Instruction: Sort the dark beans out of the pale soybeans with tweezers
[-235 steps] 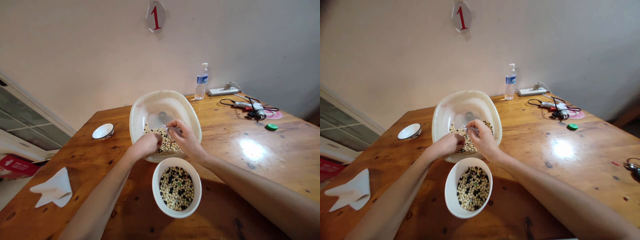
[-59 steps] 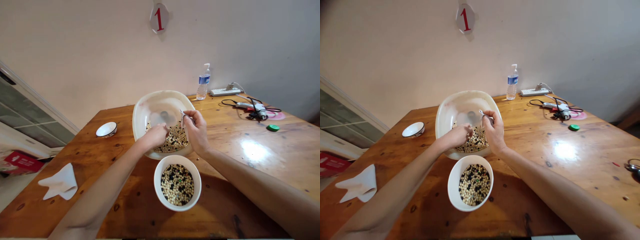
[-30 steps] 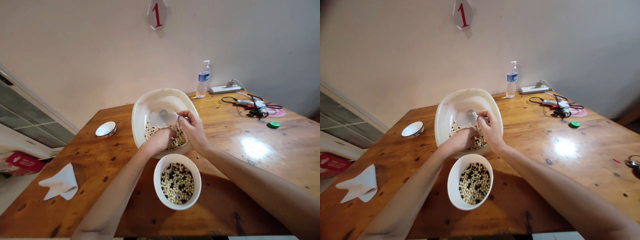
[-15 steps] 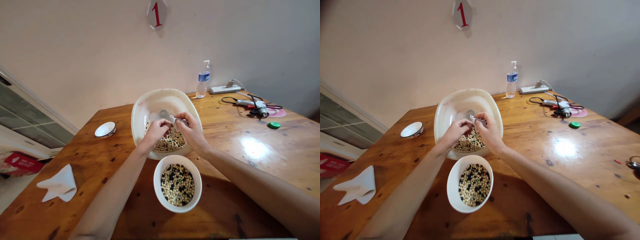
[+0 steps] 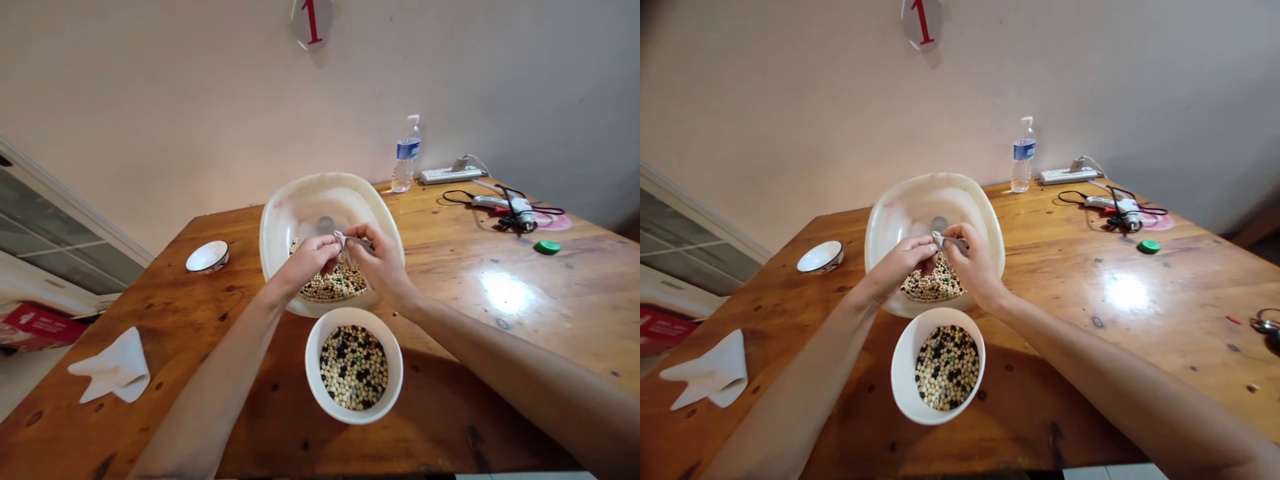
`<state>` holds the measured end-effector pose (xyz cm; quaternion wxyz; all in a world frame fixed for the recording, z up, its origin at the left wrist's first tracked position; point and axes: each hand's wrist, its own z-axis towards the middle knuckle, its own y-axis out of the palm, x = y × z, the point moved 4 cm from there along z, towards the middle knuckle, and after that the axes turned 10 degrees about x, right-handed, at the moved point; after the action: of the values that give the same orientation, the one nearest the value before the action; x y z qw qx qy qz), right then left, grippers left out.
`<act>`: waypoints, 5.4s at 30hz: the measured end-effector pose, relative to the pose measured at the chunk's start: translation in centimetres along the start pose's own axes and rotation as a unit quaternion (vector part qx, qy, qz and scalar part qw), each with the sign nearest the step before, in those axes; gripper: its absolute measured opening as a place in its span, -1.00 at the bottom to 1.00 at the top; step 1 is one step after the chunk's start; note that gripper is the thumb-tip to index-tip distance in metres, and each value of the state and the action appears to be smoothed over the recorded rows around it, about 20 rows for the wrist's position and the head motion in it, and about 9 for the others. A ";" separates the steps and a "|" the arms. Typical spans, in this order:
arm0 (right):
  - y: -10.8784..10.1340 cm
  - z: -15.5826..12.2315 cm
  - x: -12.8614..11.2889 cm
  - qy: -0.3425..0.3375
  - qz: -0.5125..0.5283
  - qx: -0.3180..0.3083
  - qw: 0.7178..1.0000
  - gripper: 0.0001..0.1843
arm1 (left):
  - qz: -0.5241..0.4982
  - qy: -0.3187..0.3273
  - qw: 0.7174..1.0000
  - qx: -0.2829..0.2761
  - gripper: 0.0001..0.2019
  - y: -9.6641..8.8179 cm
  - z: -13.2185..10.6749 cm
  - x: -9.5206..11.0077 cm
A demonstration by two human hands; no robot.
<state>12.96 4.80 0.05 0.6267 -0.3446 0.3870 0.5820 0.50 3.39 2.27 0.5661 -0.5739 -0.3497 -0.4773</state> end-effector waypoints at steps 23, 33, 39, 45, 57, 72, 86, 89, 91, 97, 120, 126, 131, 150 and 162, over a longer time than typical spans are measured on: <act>0.3 0.0 0.4 0.050 0.030 -0.013 0.998 -0.92 | 0.453 0.082 0.884 -0.081 -0.85 -0.6 0.7 -3.1; 0.4 -0.2 0.3 0.043 -0.010 -0.033 0.998 -0.92 | 0.216 -0.013 0.975 0.057 -0.92 -1.3 1.4 -2.6; 0.2 -0.5 -0.5 -0.026 -0.058 -0.033 0.997 -0.89 | -0.186 -0.138 0.972 0.052 -0.94 -0.4 0.8 -1.4; 0.1 -0.1 -0.3 -0.038 -0.048 -0.021 0.998 -0.92 | -0.117 -0.095 0.988 0.039 -0.87 0.8 -0.1 -0.2; 0.0 -0.2 -0.6 -0.017 -0.016 0.003 1.000 -0.95 | -0.004 -0.047 0.992 -0.119 -0.83 -0.1 -0.8 0.6; 0.2 -0.2 -0.2 -0.006 -0.019 -0.018 1.000 -0.94 | 0.439 0.067 0.895 -0.035 -0.78 -0.9 0.8 -2.3; 0.4 -0.3 -0.2 -0.001 -0.017 -0.035 0.999 -0.93 | 0.451 0.088 0.888 0.001 -0.83 -0.3 1.0 -3.2; 0.3 -0.3 -0.2 -0.003 -0.020 -0.032 0.999 -0.93 | 0.356 0.065 0.931 0.047 -0.88 -0.9 1.4 -2.8; 0.2 -0.2 -0.3 -0.008 -0.025 -0.022 0.999 -0.93 | 0.224 0.011 0.971 0.081 -0.93 -1.4 1.6 -2.8; 0.2 -0.3 -0.5 -0.054 -0.064 -0.023 0.996 -0.91 | -0.195 -0.144 0.967 0.076 -0.94 -1.4 1.3 -2.4; 0.2 0.0 0.1 -0.005 -0.006 -0.005 1.000 -0.92 | 0.148 0.003 0.946 -0.290 -0.90 -1.4 -2.0 1.8; 0.3 -0.1 0.1 -0.013 -0.014 -0.015 1.000 -0.90 | 0.341 0.056 0.938 0.003 -0.75 -2.4 1.0 -1.2; 0.3 -0.2 0.1 -0.014 -0.021 -0.019 1.000 -0.91 | 0.503 0.091 0.858 0.050 -0.70 -2.2 1.5 -3.8; 0.5 -0.4 0.0 0.011 -0.014 -0.038 0.999 -0.90 | 0.478 0.055 0.875 0.046 -0.81 -1.5 1.4 -3.4; 0.3 -0.8 -0.9 -0.115 -0.109 -0.017 0.987 -0.89 | -0.191 -0.146 0.966 0.093 -0.87 0.2 0.4 -1.0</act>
<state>12.58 3.73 0.48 0.7207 -0.3268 0.2624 0.5522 0.40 3.87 1.28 0.4583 -0.5050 -0.5744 -0.4527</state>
